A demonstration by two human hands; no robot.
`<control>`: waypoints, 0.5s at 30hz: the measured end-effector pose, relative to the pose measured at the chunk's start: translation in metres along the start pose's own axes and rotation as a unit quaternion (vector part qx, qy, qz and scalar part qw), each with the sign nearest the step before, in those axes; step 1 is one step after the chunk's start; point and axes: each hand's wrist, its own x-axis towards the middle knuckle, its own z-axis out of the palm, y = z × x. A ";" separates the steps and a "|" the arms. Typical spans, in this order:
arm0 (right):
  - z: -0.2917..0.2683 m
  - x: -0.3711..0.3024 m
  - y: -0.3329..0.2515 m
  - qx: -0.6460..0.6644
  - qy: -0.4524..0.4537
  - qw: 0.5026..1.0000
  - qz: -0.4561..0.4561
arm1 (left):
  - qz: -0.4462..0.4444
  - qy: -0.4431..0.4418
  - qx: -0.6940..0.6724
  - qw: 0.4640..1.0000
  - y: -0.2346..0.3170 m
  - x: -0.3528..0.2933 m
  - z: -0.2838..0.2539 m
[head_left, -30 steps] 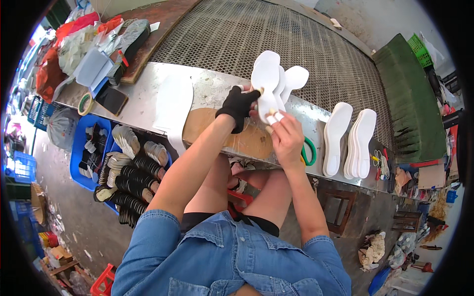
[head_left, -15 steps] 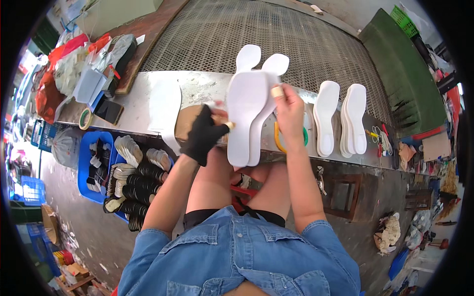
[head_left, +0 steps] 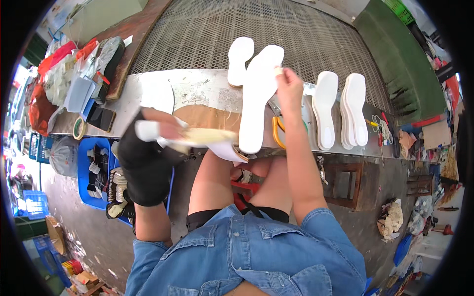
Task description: Manually assembling and trimming shoe upper and sole components using tape and scissors.
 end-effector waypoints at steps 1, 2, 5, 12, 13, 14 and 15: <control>0.004 0.016 0.006 0.046 0.014 0.999 0.006 | -0.035 0.048 -0.018 0.998 -0.007 0.001 -0.009; 0.012 0.032 0.004 0.052 0.008 0.999 0.008 | -0.069 0.096 -0.033 0.992 -0.015 0.004 -0.021; 0.038 0.073 -0.002 0.048 0.001 0.998 0.046 | -0.129 0.148 0.001 0.981 -0.033 0.015 -0.039; 0.061 0.137 0.074 -0.262 -0.080 0.962 -0.010 | -0.255 0.065 -0.083 0.961 -0.112 0.035 -0.025; 0.055 0.136 0.076 -0.321 -0.105 0.941 -0.024 | -0.268 0.070 -0.099 0.956 -0.119 0.037 -0.029; 0.051 0.136 0.078 -0.379 -0.129 0.915 -0.037 | -0.281 0.074 -0.115 0.950 -0.128 0.040 -0.030; 0.048 0.133 0.080 -0.383 -0.129 0.914 -0.036 | -0.282 0.056 -0.126 0.949 -0.140 0.047 -0.027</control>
